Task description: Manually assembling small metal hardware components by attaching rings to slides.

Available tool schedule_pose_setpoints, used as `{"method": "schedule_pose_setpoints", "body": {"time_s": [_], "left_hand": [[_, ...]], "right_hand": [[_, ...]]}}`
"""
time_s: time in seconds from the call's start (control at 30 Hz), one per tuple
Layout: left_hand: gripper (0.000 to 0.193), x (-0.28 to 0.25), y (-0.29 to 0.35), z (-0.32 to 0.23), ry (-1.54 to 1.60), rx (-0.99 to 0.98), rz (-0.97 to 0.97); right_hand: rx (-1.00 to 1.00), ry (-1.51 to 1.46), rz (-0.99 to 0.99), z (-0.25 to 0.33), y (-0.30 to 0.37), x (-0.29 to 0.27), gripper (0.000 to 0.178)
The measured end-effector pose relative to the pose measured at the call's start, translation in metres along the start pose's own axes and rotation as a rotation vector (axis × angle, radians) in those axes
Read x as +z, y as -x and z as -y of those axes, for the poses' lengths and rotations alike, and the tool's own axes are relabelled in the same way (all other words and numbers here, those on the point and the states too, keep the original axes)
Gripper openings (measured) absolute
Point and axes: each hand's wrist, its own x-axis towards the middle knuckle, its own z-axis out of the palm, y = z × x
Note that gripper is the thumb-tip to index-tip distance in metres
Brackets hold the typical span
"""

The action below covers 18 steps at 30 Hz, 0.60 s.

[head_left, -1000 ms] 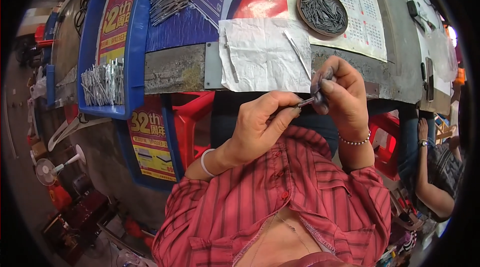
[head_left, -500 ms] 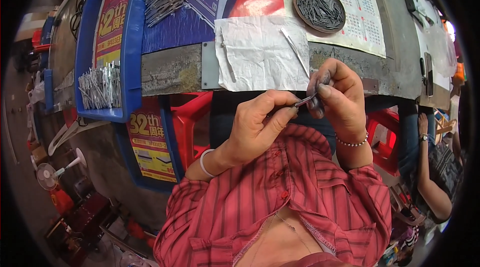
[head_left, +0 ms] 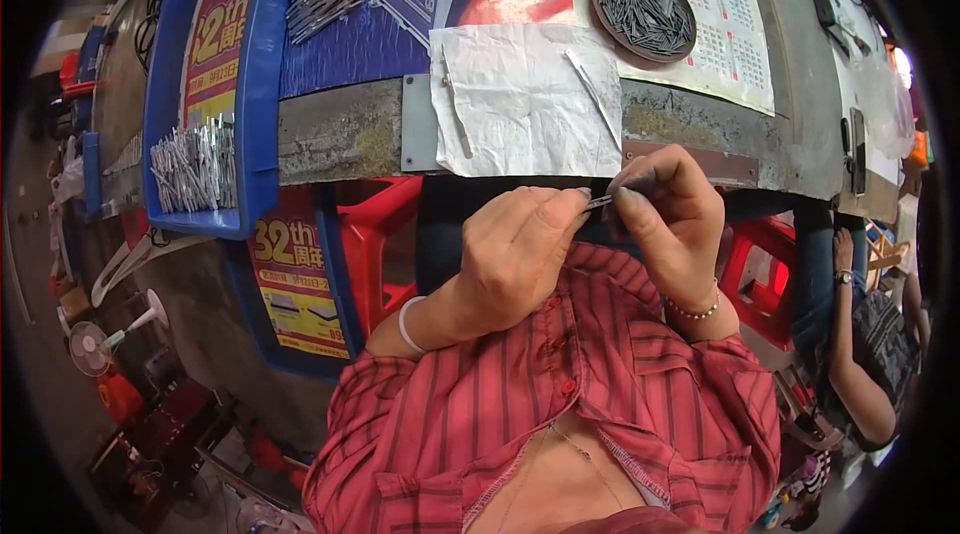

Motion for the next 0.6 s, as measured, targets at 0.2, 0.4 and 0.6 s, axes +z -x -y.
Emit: {"method": "schedule_pose_setpoints", "body": {"time_s": [0.2, 0.4, 0.6], "left_hand": [[0.026, -0.0085, -0.0041, -0.0018, -0.143, 0.097, 0.050], [0.028, -0.0081, -0.0023, -0.0014, -0.198, 0.123, 0.056], [0.030, -0.0099, -0.0036, -0.0038, -0.239, 0.112, 0.087]], "right_hand": [[-0.034, -0.104, -0.065, -0.0027, 0.0009, 0.0022, 0.010], [-0.038, -0.052, -0.088, -0.0076, 0.0022, 0.0086, 0.012], [-0.010, -0.032, -0.086, -0.0103, 0.0006, 0.0084, 0.012]]}}
